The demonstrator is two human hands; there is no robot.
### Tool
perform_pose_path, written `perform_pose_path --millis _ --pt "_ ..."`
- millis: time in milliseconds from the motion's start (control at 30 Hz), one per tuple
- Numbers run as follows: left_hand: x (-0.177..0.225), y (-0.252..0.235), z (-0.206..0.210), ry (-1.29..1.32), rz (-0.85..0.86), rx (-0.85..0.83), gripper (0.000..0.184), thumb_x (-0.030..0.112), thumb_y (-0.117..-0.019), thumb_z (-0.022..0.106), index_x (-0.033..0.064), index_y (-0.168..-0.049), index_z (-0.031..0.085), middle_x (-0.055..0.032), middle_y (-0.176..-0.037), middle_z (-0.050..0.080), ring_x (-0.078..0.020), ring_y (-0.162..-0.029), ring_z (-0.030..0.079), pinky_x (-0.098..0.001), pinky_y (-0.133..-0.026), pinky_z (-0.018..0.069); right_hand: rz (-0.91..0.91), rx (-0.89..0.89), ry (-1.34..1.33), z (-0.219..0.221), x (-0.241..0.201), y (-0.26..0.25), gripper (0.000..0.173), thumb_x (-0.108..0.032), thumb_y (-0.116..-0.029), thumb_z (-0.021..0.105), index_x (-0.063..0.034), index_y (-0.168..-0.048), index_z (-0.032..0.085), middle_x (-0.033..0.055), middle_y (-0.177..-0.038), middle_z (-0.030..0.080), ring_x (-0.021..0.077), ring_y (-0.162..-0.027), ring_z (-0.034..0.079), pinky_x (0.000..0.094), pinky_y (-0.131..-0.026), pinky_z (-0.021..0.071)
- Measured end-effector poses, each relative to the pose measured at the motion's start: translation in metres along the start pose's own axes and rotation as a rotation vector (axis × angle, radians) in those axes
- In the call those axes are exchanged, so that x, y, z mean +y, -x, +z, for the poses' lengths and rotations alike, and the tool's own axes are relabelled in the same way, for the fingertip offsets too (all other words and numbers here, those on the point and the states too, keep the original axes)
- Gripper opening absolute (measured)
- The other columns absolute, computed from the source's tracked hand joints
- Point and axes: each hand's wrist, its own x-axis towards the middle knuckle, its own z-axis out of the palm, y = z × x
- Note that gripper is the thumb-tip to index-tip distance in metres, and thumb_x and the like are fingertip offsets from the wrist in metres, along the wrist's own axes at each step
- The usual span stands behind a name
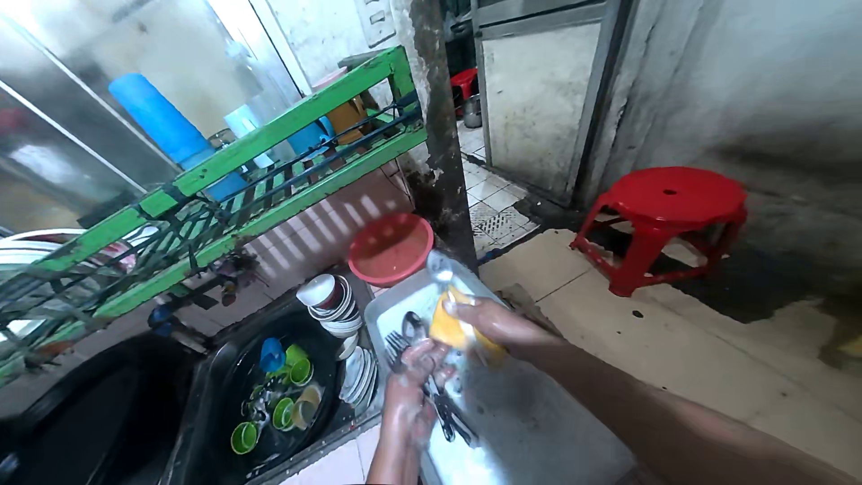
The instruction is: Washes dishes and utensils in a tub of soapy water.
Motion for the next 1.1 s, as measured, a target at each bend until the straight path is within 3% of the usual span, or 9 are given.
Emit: perform_pose_path --millis 67,167,333,467,567,667,833,933,1100 --pt "0.004 -0.003 -0.006 0.082 0.020 -0.052 0.029 -0.011 -0.0969 0.045 -0.0070 -0.121 0.061 -0.0180 -0.120 0.068 -0.0235 -0.099 0.069 -0.0376 -0.085 0.0585 -0.002 -0.246 0.217 -0.003 0.005 0.000 0.041 -0.035 -0.1070 0.051 -0.0001 -0.126 0.060 0.0130 -0.105 0.065 0.0179 -0.091 0.063 0.0391 -0.085 0.0534" --pt "0.008 -0.006 -0.005 0.050 -0.081 -0.107 0.028 -0.009 -0.0977 0.046 -0.0053 -0.120 0.063 -0.0162 -0.110 0.071 -0.0238 -0.097 0.070 -0.0383 -0.083 0.0591 -0.035 -0.497 0.537 0.016 0.007 0.012 0.047 -0.033 -0.1081 0.050 0.0079 -0.129 0.057 0.0279 -0.119 0.062 0.0354 -0.110 0.061 0.0551 -0.098 0.0461" --pt "0.022 -0.015 -0.011 0.124 -0.034 0.018 0.029 -0.008 -0.1017 0.043 -0.0038 -0.127 0.055 -0.0081 -0.087 0.062 -0.0169 -0.064 0.062 -0.0336 -0.063 0.0596 0.061 -0.747 0.828 0.010 0.009 0.021 0.052 -0.020 -0.1015 0.065 0.0061 -0.143 0.046 0.0344 -0.127 0.058 0.0463 -0.115 0.058 0.0637 -0.099 0.0430" --pt "0.026 -0.017 -0.015 -0.169 -0.133 -0.036 0.024 -0.004 -0.1028 0.047 -0.0034 -0.124 0.059 -0.0044 -0.078 0.059 -0.0104 -0.053 0.053 -0.0241 -0.051 0.0494 -0.197 -0.472 0.525 -0.010 -0.005 0.015 0.044 -0.011 -0.0921 0.074 -0.0002 -0.132 0.058 0.0187 -0.120 0.065 0.0267 -0.106 0.064 0.0464 -0.095 0.0516" --pt "0.013 -0.005 0.008 -0.370 -0.247 -0.117 0.013 -0.006 -0.1001 0.050 0.0051 -0.103 0.055 0.0003 -0.064 0.057 -0.0088 -0.052 0.056 -0.0232 -0.050 0.0504 -0.470 -0.353 0.327 0.003 -0.015 0.006 0.052 -0.013 -0.0868 0.077 0.0007 -0.134 0.059 0.0171 -0.140 0.055 0.0227 -0.119 0.060 0.0395 -0.103 0.0492" --pt "0.003 -0.004 0.019 -0.326 -0.246 -0.100 0.008 0.004 -0.1038 0.053 0.0021 -0.110 0.058 -0.0038 -0.078 0.060 -0.0113 -0.060 0.058 -0.0260 -0.055 0.0523 -0.372 -0.144 0.402 0.012 -0.027 0.007 0.037 -0.005 -0.0917 0.072 0.0018 -0.127 0.064 0.0213 -0.122 0.066 0.0310 -0.111 0.065 0.0478 -0.099 0.0499" --pt "-0.001 -0.010 0.013 -0.165 -0.025 0.045 0.019 0.006 -0.1050 0.054 -0.0074 -0.114 0.063 -0.0051 -0.073 0.058 -0.0090 -0.052 0.054 -0.0220 -0.049 0.0502 -0.202 0.092 -0.332 -0.003 -0.002 -0.005 0.042 -0.013 -0.0964 0.068 -0.0071 -0.135 0.053 0.0114 -0.100 0.071 0.0195 -0.082 0.071 0.0374 -0.073 0.0613" --pt "-0.002 -0.005 0.016 -0.310 0.020 0.049 0.011 0.003 -0.1022 0.054 -0.0012 -0.095 0.060 -0.0019 -0.063 0.056 -0.0094 -0.052 0.055 -0.0238 -0.051 0.0501 -0.277 -0.065 0.002 0.007 0.014 -0.004 0.052 -0.018 -0.0922 0.072 0.0015 -0.137 0.053 0.0152 -0.114 0.068 0.0203 -0.102 0.067 0.0386 -0.094 0.0551" --pt "0.004 0.007 0.025 -0.283 -0.132 0.013 0.020 0.006 -0.1062 0.050 -0.0041 -0.120 0.060 -0.0049 -0.080 0.059 -0.0076 -0.053 0.050 -0.0214 -0.048 0.0463 -0.434 0.190 0.513 0.001 0.016 -0.026 0.041 -0.015 -0.0943 0.072 -0.0074 -0.133 0.064 0.0204 -0.116 0.071 0.0366 -0.107 0.069 0.0576 -0.097 0.0522"
